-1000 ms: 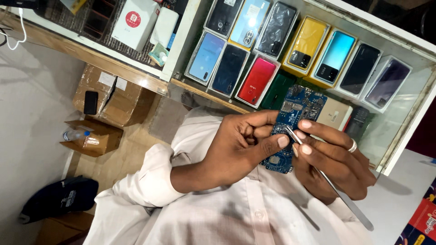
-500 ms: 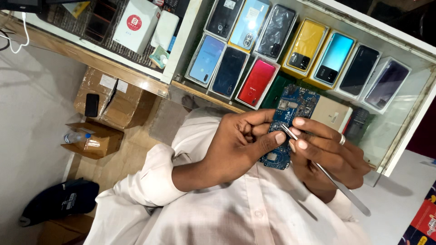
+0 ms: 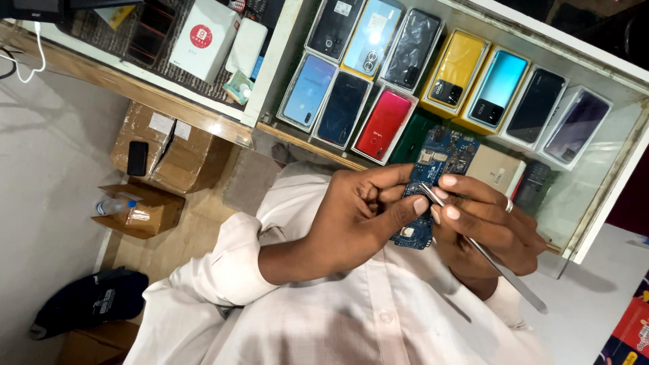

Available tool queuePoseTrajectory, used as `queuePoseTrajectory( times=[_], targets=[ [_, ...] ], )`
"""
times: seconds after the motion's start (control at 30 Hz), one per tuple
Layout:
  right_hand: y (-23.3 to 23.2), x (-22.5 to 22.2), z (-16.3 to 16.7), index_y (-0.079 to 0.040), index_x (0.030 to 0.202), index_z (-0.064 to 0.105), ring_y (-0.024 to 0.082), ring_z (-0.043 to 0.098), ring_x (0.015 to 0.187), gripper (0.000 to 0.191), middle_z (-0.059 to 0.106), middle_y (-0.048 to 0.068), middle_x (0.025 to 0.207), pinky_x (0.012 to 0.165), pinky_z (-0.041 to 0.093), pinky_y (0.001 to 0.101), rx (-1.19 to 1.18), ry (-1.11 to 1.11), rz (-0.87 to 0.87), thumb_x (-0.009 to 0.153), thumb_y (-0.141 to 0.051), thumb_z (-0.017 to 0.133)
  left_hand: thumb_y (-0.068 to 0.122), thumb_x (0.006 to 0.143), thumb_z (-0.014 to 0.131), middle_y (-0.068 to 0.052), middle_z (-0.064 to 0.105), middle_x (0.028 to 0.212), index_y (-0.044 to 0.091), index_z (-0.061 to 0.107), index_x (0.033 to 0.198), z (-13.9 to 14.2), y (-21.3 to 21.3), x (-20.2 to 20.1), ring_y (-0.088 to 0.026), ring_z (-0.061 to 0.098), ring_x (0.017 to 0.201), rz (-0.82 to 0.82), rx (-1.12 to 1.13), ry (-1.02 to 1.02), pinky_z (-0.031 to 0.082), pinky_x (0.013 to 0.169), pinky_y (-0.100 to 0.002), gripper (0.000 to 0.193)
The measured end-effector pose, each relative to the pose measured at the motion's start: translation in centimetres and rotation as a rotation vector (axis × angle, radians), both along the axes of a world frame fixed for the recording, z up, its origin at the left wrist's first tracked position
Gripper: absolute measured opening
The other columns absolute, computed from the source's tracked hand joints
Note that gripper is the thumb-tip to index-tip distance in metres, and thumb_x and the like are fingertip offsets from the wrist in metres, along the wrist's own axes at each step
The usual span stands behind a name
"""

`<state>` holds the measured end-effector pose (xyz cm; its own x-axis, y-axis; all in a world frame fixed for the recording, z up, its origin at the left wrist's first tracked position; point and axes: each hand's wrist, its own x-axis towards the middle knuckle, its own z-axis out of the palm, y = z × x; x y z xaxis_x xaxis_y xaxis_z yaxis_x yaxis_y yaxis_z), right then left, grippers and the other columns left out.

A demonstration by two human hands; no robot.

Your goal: The person coils a white USB cable and places it on the counter, then handles a small box and a yellow packet. They pick up a black tablet and connect the cable, then use a metal tool to probe and adjust components on a blue circuit board.

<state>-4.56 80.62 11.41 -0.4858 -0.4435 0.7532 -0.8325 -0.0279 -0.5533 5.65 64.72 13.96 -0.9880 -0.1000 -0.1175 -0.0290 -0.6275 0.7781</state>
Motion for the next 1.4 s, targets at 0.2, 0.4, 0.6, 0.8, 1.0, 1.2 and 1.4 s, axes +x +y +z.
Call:
queuePoseTrajectory(
  times=[0.2,0.4,0.6,0.8,1.0,1.2,1.4],
  targets=[
    [-0.1,-0.1,-0.7,-0.001,0.097,0.063,0.033,0.078,0.093,0.02,0.071,0.016,0.08,0.07,0.066,0.0281,-0.045,-0.046,0.004,0.09,0.009,0.079,0.0,0.107,0.062,-0.005,0.075,0.113,-0.008,0.058,0.143,-0.2,-0.3,-0.2,-0.002,0.062,0.1,-0.015,-0.01,-0.03,0.054,0.084,-0.019,0.037],
    [0.0,0.0,-1.0,0.0,0.096,0.062,0.032,0.079,0.091,0.019,0.071,0.016,0.08,0.071,0.067,0.0292,-0.058,-0.046,0.015,0.092,0.008,0.079,-0.001,0.108,0.061,-0.005,0.075,0.112,-0.008,0.058,0.144,0.0,-0.3,0.1,-0.001,0.061,0.098,-0.007,-0.016,-0.019,0.053,0.082,-0.019,0.037],
    [0.1,-0.2,-0.6,0.0,0.097,0.063,0.033,0.078,0.096,0.019,0.071,0.016,0.082,0.071,0.067,0.0284,-0.048,-0.057,0.048,0.092,0.007,0.08,-0.001,0.108,0.061,-0.005,0.075,0.11,-0.008,0.059,0.143,0.0,-0.4,0.0,-0.001,0.061,0.098,-0.018,-0.039,-0.016,0.053,0.083,-0.019,0.036],
    [-0.1,-0.1,-0.5,0.0,0.097,0.064,0.033,0.078,0.095,0.02,0.07,0.015,0.081,0.07,0.066,0.0281,-0.049,-0.043,0.044,0.09,0.008,0.081,-0.001,0.108,0.061,-0.005,0.075,0.11,-0.009,0.058,0.143,0.1,-0.4,0.1,-0.001,0.062,0.096,-0.016,-0.028,-0.02,0.054,0.081,-0.019,0.036],
    [-0.2,0.1,-0.3,0.0,0.098,0.064,0.032,0.078,0.097,0.021,0.071,0.015,0.084,0.071,0.067,0.028,-0.026,-0.053,0.028,0.089,0.009,0.081,-0.001,0.107,0.06,-0.005,0.075,0.11,-0.009,0.058,0.142,0.0,-0.6,0.1,-0.001,0.062,0.094,-0.021,-0.041,-0.027,0.054,0.08,-0.019,0.036],
    [-0.3,0.4,0.1,-0.001,0.097,0.065,0.031,0.078,0.095,0.021,0.071,0.013,0.086,0.073,0.067,0.0288,0.0,-0.066,0.043,0.09,0.011,0.081,-0.002,0.108,0.061,-0.005,0.075,0.107,-0.009,0.059,0.142,0.0,-0.8,0.4,-0.001,0.061,0.094,-0.016,-0.059,-0.014,0.054,0.079,-0.019,0.035],
    [-0.8,0.0,0.2,0.0,0.097,0.065,0.033,0.077,0.098,0.022,0.07,0.014,0.085,0.073,0.066,0.0301,-0.013,-0.039,0.101,0.088,0.012,0.081,-0.001,0.107,0.061,-0.004,0.075,0.106,-0.008,0.059,0.142,0.2,-1.2,0.6,-0.001,0.062,0.092,-0.009,-0.068,-0.02,0.054,0.077,-0.019,0.036]
  ],
)
